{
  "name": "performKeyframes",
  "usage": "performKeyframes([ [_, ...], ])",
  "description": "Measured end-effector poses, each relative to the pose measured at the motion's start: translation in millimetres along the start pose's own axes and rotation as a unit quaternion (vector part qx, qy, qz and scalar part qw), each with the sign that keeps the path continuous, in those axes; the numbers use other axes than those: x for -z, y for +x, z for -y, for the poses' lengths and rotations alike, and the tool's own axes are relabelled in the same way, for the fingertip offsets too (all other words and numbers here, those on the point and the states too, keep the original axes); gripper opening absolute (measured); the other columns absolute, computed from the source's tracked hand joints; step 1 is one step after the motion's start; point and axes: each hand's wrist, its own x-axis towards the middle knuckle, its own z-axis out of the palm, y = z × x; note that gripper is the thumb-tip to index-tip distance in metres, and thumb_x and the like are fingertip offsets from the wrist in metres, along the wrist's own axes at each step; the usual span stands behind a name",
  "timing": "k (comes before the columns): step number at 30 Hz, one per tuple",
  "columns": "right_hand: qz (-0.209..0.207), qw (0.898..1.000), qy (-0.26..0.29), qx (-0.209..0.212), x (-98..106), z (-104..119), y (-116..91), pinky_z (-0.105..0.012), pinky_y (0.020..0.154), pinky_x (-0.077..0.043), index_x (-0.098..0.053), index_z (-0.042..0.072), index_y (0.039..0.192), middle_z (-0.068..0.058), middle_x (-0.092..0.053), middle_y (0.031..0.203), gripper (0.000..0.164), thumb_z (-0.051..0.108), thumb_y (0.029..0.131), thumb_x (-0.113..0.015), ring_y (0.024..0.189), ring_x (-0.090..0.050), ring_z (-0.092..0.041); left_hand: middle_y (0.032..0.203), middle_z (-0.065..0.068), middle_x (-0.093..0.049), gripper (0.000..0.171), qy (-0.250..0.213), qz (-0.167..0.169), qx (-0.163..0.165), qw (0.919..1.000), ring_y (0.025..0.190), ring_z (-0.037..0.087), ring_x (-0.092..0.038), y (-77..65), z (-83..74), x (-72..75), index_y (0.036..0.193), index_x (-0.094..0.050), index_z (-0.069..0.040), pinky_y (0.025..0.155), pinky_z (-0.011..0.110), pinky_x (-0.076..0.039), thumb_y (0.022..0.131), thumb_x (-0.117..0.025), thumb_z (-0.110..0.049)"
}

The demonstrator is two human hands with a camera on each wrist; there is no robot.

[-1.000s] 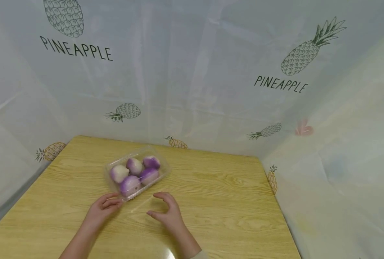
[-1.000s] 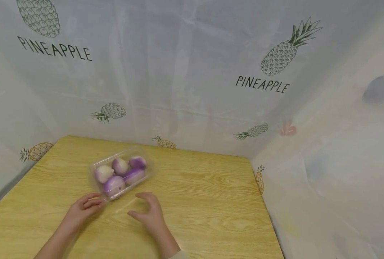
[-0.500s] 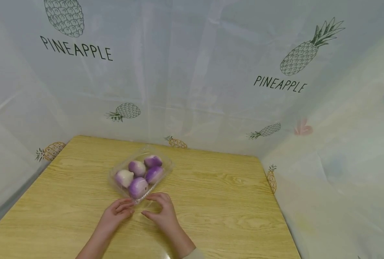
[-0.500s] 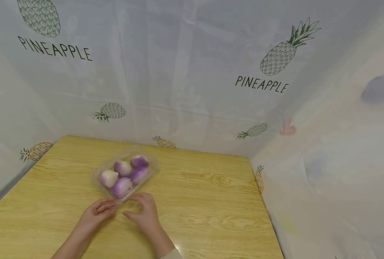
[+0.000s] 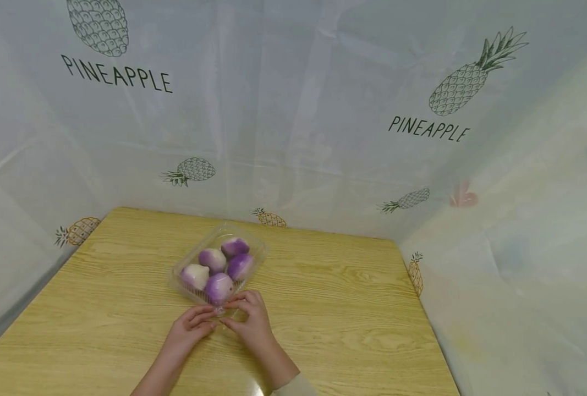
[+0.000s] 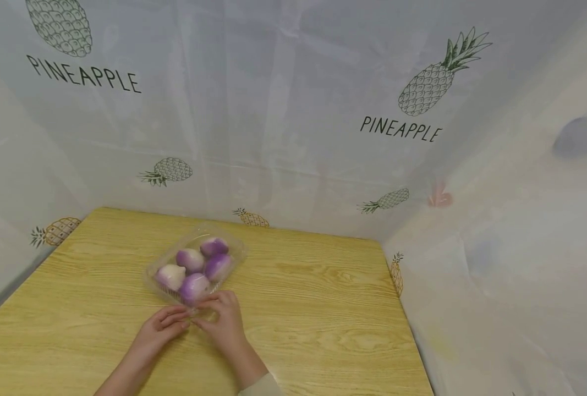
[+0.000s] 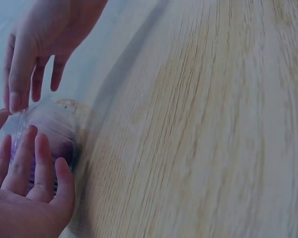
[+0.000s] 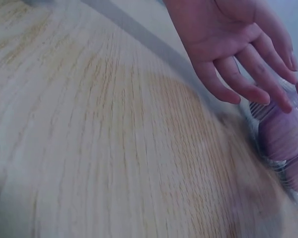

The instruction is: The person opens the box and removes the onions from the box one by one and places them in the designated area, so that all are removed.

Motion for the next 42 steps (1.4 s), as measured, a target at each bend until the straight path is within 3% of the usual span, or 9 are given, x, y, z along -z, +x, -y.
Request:
performKeyframes([
  [3, 0.003, 1.000, -0.014, 0.004, 0, -2, 1, -0.027, 0.093, -0.044, -0.076, 0.014, 0.093, 0.007, -0.062, 0.106, 0.021, 0.019, 0.075, -0.085, 0.107, -0.050, -0.011, 0.119, 0.017, -0.064, 0.042, -0.012, -0.006, 0.011, 0.9998, 0.100, 0.018, -0.064, 0.0, 0.6, -2.9, 0.127, -0.053, 0.005, 0.084, 0.024, -0.051, 0.089, -0.068, -0.004],
  [12, 0.005, 0.998, -0.056, 0.033, -1, -7, 3, -0.023, 0.093, -0.040, -0.078, 0.017, 0.087, 0.009, -0.063, 0.100, 0.014, 0.021, 0.075, -0.084, 0.105, -0.050, -0.010, 0.097, 0.009, -0.069, 0.023, -0.040, -0.043, 0.019, 0.9981, 0.085, 0.014, -0.062, 2.9, 1.2, -10.5, 0.104, -0.056, 0.004, 0.077, 0.025, -0.051, 0.086, -0.069, 0.003],
  [18, 0.017, 0.996, -0.073, 0.050, 0, -10, 7, -0.025, 0.093, -0.038, -0.079, 0.018, 0.085, 0.008, -0.062, 0.098, 0.011, 0.023, 0.076, -0.083, 0.104, -0.050, -0.012, 0.095, 0.006, -0.070, 0.019, -0.066, -0.043, 0.030, 0.9965, 0.083, 0.013, -0.064, 6.4, 2.6, -9.2, 0.102, -0.052, 0.003, 0.075, 0.026, -0.053, 0.088, -0.066, 0.003],
  [23, 0.027, 0.996, -0.071, 0.053, 1, -9, 8, -0.028, 0.094, -0.037, -0.079, 0.018, 0.085, 0.007, -0.062, 0.099, 0.008, 0.022, 0.078, -0.081, 0.105, -0.049, -0.013, 0.096, 0.006, -0.070, 0.029, -0.092, -0.037, 0.037, 0.9944, 0.084, 0.011, -0.065, 9.4, 2.7, -8.7, 0.108, -0.041, 0.003, 0.076, 0.026, -0.054, 0.089, -0.062, 0.006],
  [31, 0.020, 0.995, -0.057, 0.077, 1, -11, 9, -0.035, 0.097, -0.034, -0.079, 0.017, 0.083, 0.005, -0.063, 0.096, 0.007, 0.022, 0.078, -0.080, 0.104, -0.050, -0.016, 0.099, 0.007, -0.069, 0.064, -0.095, -0.017, 0.050, 0.9941, 0.085, 0.011, -0.066, 12.6, -0.1, -6.7, 0.138, -0.019, 0.008, 0.077, 0.025, -0.053, 0.090, -0.062, 0.003],
  [37, 0.016, 0.993, -0.034, 0.109, 0, -14, 12, -0.026, 0.092, -0.040, -0.078, 0.013, 0.082, 0.004, -0.065, 0.090, 0.006, 0.015, 0.077, -0.080, 0.098, -0.053, -0.014, 0.097, 0.006, -0.070, 0.057, -0.107, -0.011, 0.045, 0.9932, 0.086, 0.013, -0.067, 13.8, 0.1, -6.9, 0.131, -0.023, 0.002, 0.079, 0.026, -0.054, 0.089, -0.061, 0.007],
  [42, 0.038, 0.994, 0.016, 0.098, 1, -13, 12, -0.020, 0.087, -0.045, -0.077, 0.007, 0.082, 0.002, -0.063, 0.087, 0.004, 0.011, 0.082, -0.076, 0.094, -0.055, -0.013, 0.094, 0.006, -0.070, 0.053, -0.118, -0.013, 0.038, 0.9922, 0.084, 0.013, -0.068, 13.7, 1.7, -7.5, 0.126, -0.025, -0.003, 0.079, 0.026, -0.055, 0.089, -0.062, 0.008],
])
